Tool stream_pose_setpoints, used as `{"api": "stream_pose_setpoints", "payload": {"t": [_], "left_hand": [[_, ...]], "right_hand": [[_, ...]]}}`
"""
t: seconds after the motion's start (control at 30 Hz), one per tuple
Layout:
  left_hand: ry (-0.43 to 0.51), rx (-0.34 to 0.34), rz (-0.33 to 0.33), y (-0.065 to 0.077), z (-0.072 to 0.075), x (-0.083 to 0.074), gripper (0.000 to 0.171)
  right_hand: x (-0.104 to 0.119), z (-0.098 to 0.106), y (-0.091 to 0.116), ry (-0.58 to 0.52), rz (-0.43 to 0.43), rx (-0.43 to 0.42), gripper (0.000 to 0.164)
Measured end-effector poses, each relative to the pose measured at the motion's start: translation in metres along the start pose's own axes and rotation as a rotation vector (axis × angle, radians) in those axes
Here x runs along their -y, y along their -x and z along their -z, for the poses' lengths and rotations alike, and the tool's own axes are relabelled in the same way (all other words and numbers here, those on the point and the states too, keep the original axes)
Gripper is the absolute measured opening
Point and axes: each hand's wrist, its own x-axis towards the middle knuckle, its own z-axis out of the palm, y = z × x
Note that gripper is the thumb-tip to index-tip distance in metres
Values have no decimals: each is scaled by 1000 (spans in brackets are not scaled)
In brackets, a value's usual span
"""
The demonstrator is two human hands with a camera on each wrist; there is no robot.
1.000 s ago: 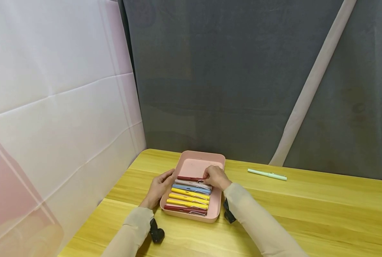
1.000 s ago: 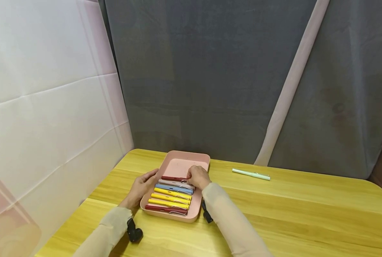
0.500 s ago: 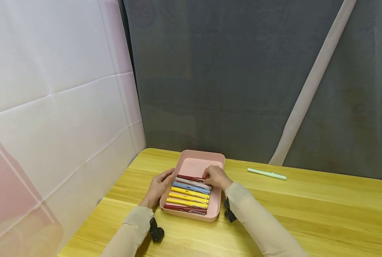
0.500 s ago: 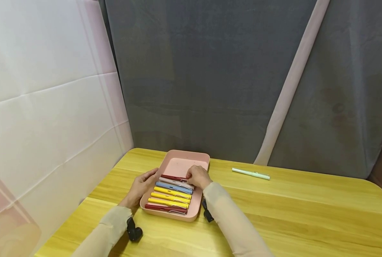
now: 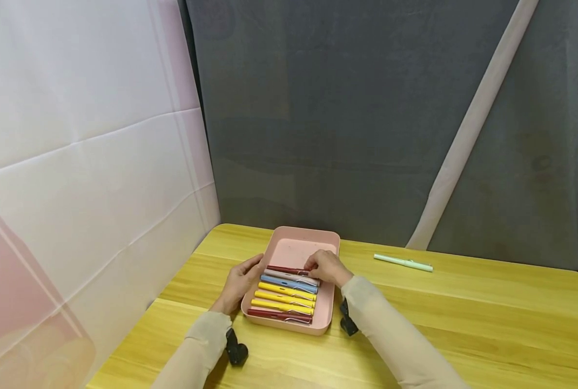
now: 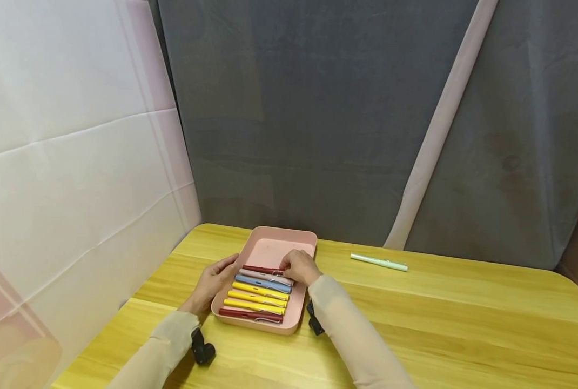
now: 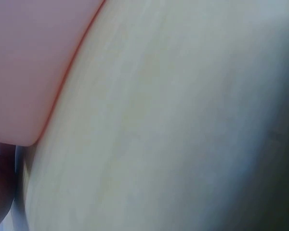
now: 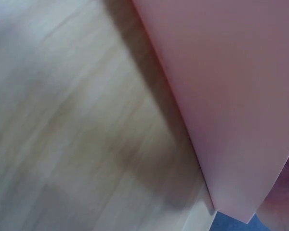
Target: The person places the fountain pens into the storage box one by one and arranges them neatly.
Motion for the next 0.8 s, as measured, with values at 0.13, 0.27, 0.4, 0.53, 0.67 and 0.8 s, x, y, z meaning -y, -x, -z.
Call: {"api": "stream_pose_setpoints", "payload": {"t": [0.13,0.27,0.4,0.53,0.67,0.8], "left_hand": [[1,-9,3,-1,0,1,46],[3,-14,5,-1,0,1,45],[-8,-20,7,-1,0,0,45],[-33,-23,-4,0,0,1,45],[-37,-17,-9,1,-1,2,45],[-13,-11,-4,2,-1,1,44]], "right_hand": [[0,0,0,-10,-9,13,9],[1,0,-1,-18,-17,21,10],[1,0,-1,-15,-17,20,11],[1,-1,-1,-14,-14,17,11],[0,-3,0,-5,1,9,11],[-1,-4,0,-2,8,3,12]]}}
